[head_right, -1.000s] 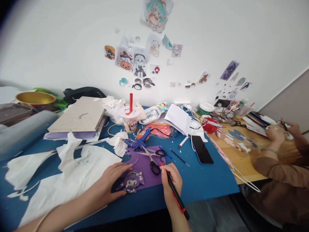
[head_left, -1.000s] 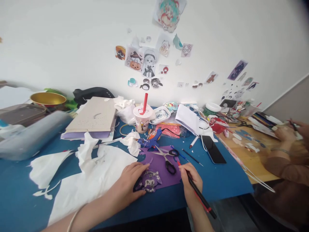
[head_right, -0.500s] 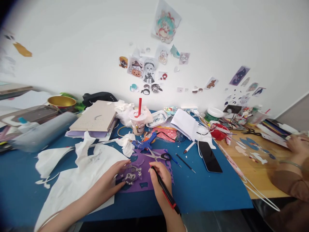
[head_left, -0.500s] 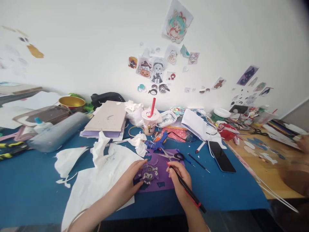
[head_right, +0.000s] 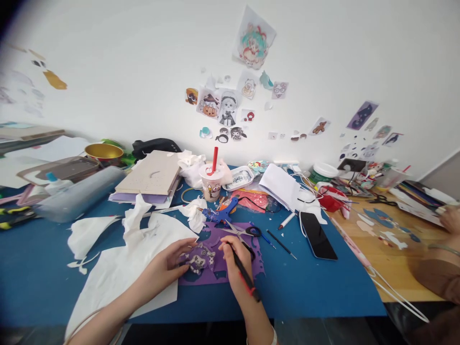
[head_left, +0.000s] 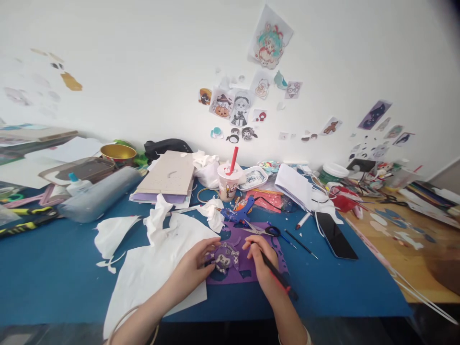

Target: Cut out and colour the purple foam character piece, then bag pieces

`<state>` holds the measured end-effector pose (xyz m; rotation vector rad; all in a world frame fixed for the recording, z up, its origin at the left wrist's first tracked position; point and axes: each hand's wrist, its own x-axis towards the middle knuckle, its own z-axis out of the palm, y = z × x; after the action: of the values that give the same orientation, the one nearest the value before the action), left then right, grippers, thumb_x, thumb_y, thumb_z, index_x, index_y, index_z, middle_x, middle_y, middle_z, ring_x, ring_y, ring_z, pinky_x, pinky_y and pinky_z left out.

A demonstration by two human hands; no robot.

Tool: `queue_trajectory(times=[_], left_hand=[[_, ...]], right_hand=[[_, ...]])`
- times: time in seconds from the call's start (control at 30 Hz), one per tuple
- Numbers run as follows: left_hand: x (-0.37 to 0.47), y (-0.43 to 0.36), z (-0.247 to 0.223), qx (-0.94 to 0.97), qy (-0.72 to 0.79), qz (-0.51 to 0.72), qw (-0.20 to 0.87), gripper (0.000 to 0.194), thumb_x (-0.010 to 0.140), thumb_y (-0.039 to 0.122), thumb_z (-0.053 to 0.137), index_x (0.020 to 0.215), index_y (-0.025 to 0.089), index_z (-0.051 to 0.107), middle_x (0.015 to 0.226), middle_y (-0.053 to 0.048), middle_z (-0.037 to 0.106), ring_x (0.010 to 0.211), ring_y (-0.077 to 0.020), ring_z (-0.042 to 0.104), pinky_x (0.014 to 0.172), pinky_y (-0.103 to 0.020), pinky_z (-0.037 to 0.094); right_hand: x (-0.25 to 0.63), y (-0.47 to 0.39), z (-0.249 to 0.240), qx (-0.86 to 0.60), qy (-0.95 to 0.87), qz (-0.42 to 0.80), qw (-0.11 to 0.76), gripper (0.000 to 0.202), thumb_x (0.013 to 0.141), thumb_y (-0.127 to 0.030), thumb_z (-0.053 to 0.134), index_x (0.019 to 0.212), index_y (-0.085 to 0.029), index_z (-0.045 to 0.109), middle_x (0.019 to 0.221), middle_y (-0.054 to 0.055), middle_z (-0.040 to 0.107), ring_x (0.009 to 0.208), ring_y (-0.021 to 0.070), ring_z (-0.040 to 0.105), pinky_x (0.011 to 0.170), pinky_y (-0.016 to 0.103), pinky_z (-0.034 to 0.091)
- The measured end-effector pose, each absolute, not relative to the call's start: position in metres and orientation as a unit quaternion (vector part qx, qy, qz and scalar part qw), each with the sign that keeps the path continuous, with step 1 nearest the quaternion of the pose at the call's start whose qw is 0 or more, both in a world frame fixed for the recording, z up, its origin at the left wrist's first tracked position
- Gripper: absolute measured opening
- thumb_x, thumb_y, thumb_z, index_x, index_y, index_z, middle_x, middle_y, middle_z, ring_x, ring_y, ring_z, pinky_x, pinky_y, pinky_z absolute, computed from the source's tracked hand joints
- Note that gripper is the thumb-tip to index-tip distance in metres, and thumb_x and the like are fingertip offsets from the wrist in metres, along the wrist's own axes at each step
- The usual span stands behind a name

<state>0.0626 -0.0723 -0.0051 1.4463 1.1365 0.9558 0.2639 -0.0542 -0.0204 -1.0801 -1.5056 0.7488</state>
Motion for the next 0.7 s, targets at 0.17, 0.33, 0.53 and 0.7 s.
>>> queue_trajectory(times=[0.17, 0.33, 0.53, 0.7], left_hand=[[0.061, -0.072, -0.010, 0.595, 0.472, 0.410, 0.505, 0.049, 0.065, 0.016, 0.057, 0.114, 0.019, 0.052, 0.113, -0.008, 0.058, 0.113, -0.0217, 0.052, 0.095, -0.038, 0.044], [0.059, -0.070, -0.012, 0.565, 0.449, 0.441, 0.533, 0.053, 0.063, 0.024, 0.067, 0.113, 0.020, 0.050, 0.112, -0.009, 0.058, 0.112, -0.0221, 0.052, 0.097, -0.038, 0.042], [0.053, -0.071, -0.001, 0.522, 0.471, 0.475, 0.528, 0.045, 0.070, 0.048, 0.066, 0.102, 0.019, 0.054, 0.105, -0.008, 0.061, 0.101, -0.0216, 0.058, 0.091, -0.035, 0.046], [0.053, -0.070, 0.000, 0.519, 0.515, 0.484, 0.480, 0.040, 0.072, 0.058, 0.059, 0.071, 0.017, 0.057, 0.079, -0.004, 0.064, 0.078, -0.0194, 0.060, 0.074, -0.029, 0.050]], right_hand=[[0.257, -0.054, -0.015, -0.478, -0.700, 0.277, 0.452, 0.009, 0.078, -0.021, 0.057, 0.080, -0.021, 0.065, 0.081, 0.002, 0.066, 0.078, 0.0180, 0.061, 0.071, 0.027, 0.047], [0.254, -0.049, -0.007, -0.432, -0.647, 0.418, 0.469, 0.004, 0.073, -0.018, 0.056, 0.076, -0.019, 0.058, 0.072, -0.001, 0.059, 0.063, 0.0142, 0.055, 0.058, 0.024, 0.044], [0.278, -0.015, 0.011, -0.419, -0.646, 0.393, 0.504, 0.006, 0.075, -0.023, 0.054, 0.079, -0.019, 0.055, 0.072, -0.002, 0.055, 0.065, 0.0137, 0.052, 0.059, 0.024, 0.040], [0.309, 0.038, 0.033, -0.408, -0.671, 0.371, 0.495, 0.008, 0.067, -0.021, 0.059, 0.075, -0.019, 0.057, 0.074, -0.001, 0.056, 0.069, 0.0145, 0.051, 0.063, 0.025, 0.040]])
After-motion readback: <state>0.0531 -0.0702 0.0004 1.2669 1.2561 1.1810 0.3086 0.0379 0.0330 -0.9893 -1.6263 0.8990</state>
